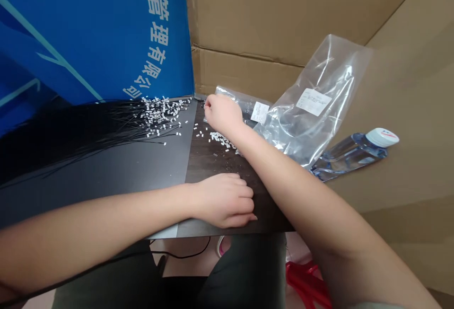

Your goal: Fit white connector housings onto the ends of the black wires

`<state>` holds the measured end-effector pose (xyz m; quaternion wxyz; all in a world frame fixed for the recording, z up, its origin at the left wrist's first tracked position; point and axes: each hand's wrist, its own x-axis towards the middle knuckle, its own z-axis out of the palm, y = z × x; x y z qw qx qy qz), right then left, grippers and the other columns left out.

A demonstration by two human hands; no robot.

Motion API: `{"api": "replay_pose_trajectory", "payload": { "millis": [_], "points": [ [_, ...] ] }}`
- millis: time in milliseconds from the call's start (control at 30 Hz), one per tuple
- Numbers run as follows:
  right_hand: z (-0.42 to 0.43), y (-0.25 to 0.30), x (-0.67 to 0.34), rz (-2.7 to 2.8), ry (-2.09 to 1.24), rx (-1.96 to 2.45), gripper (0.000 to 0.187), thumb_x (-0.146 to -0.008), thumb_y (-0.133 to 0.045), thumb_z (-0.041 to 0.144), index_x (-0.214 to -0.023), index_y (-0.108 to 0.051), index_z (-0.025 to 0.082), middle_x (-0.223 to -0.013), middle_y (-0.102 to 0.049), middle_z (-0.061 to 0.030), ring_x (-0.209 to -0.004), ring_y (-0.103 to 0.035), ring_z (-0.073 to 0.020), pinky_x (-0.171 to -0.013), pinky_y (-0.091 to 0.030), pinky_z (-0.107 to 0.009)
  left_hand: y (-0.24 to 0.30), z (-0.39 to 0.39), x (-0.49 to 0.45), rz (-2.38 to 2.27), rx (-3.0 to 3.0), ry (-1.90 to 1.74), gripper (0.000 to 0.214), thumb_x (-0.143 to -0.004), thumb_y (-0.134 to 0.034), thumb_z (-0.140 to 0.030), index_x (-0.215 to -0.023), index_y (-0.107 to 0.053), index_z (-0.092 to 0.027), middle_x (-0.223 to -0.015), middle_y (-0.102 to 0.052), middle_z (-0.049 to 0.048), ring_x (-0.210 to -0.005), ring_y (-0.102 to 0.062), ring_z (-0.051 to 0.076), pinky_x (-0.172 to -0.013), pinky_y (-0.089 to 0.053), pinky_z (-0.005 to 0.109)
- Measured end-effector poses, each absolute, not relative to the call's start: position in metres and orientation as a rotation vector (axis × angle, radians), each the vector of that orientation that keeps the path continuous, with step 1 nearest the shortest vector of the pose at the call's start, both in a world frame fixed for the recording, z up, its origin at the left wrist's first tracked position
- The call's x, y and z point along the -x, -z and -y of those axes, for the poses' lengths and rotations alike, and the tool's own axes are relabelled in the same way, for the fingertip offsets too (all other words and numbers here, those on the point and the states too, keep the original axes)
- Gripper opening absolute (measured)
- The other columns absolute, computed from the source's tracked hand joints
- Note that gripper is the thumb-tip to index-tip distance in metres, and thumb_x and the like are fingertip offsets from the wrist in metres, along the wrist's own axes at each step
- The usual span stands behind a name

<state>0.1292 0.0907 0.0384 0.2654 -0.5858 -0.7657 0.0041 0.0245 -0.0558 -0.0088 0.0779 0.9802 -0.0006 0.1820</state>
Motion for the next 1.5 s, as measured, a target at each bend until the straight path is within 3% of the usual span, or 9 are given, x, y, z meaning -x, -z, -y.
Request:
{"api": "replay_pose_trajectory", "payload": {
  "millis": [100,267,600,767,867,1100,1233,1367,1500],
  "points": [
    [-0.135,-0.052,-0.111,2.314,0.262,1.689,0.025,-0.095,-0.060,0.009,-0.109,-0.081,0.010,-0.123,-0.075,-0.0224,-0.120,-0.066,-0.0398,-0.101,-0.049,-0.052,0.011,0.057,-0.017,0.046,-2.920,-0.534,0.038,-0.108,-0.059,-0.045,-0.082,-0.075,-0.022,-0.088,-0.078,0.0013,-0.075,-0.068,0.020,-0.071,-0.049,0.041],
    [-0.185,-0.050,-0.087,2.525,0.298,1.941,0.035,-0.092,-0.073,0.016,-0.124,-0.081,0.006,-0.132,-0.075,-0.0274,-0.130,-0.066,-0.0456,-0.107,-0.047,-0.056,0.011,0.058,-0.018,0.125,-2.873,-0.570,0.032,-0.106,-0.063,-0.044,-0.087,-0.076,-0.022,-0.092,-0.079,-0.0006,-0.078,-0.069,0.018,-0.070,-0.049,0.040],
    [-0.180,-0.045,-0.095,2.389,0.252,2.042,0.027,-0.092,-0.066,0.010,-0.115,-0.082,0.010,-0.119,-0.080,-0.0252,-0.120,-0.074,-0.0405,-0.104,-0.053,-0.049,0.014,0.057,-0.023,0.065,-2.855,-0.553,0.032,-0.107,-0.062,-0.046,-0.089,-0.077,-0.024,-0.098,-0.081,-0.0019,-0.085,-0.073,0.019,-0.073,-0.051,0.041],
    [-0.181,-0.051,-0.108,2.235,0.122,1.921,0.022,-0.100,-0.061,0.016,-0.111,-0.079,0.013,-0.124,-0.078,-0.0200,-0.115,-0.073,-0.0363,-0.100,-0.056,-0.047,0.016,0.058,-0.024,0.039,-2.853,-0.595,0.031,-0.107,-0.063,-0.046,-0.087,-0.076,-0.025,-0.099,-0.081,-0.0014,-0.084,-0.074,0.019,-0.074,-0.051,0.040],
    [-0.186,-0.061,-0.116,2.051,0.032,1.750,0.020,-0.102,-0.058,0.018,-0.109,-0.077,0.015,-0.117,-0.078,-0.0154,-0.109,-0.071,-0.0314,-0.100,-0.056,-0.047,0.016,0.058,-0.024,0.046,-2.849,-0.609,0.031,-0.106,-0.064,-0.046,-0.087,-0.075,-0.025,-0.097,-0.081,-0.0010,-0.084,-0.074,0.020,-0.074,-0.051,0.040],
    [-0.195,-0.090,-0.133,1.778,-0.135,1.567,0.011,-0.095,-0.063,0.012,-0.090,-0.073,0.016,-0.097,-0.074,-0.0077,-0.097,-0.068,-0.0244,-0.099,-0.053,-0.044,0.015,0.056,-0.024,0.052,-2.851,-0.574,0.037,-0.109,-0.059,-0.047,-0.087,-0.076,-0.023,-0.097,-0.081,0.0005,-0.083,-0.074,0.021,-0.075,-0.054,0.042],
    [-0.191,-0.089,-0.137,1.695,-0.249,1.567,0.019,-0.094,-0.060,0.007,-0.079,-0.064,0.017,-0.088,-0.074,-0.0061,-0.087,-0.068,-0.0205,-0.093,-0.055,-0.041,0.013,0.056,-0.024,0.043,-2.867,-0.537,0.036,-0.109,-0.060,-0.048,-0.089,-0.076,-0.023,-0.100,-0.081,0.0011,-0.085,-0.075,0.021,-0.077,-0.054,0.041],
    [-0.184,-0.098,-0.136,1.541,-0.440,1.439,0.027,-0.101,-0.051,0.002,-0.082,-0.055,0.020,-0.085,-0.076,-0.0032,-0.071,-0.066,-0.0130,-0.080,-0.056,-0.033,0.011,0.055,-0.023,0.041,-2.865,-0.523,0.037,-0.109,-0.059,-0.049,-0.088,-0.076,-0.023,-0.101,-0.082,0.0015,-0.086,-0.075,0.021,-0.078,-0.053,0.040],
    [-0.157,-0.148,-0.132,1.362,-0.345,1.072,0.037,-0.108,-0.049,0.003,-0.080,-0.044,0.027,-0.060,-0.062,0.0067,-0.068,-0.065,-0.0059,-0.077,-0.052,-0.021,0.009,0.056,-0.021,0.042,-2.841,-0.546,0.036,-0.108,-0.061,-0.047,-0.088,-0.075,-0.022,-0.099,-0.081,0.0021,-0.085,-0.075,0.022,-0.078,-0.053,0.040]
  ]
}}
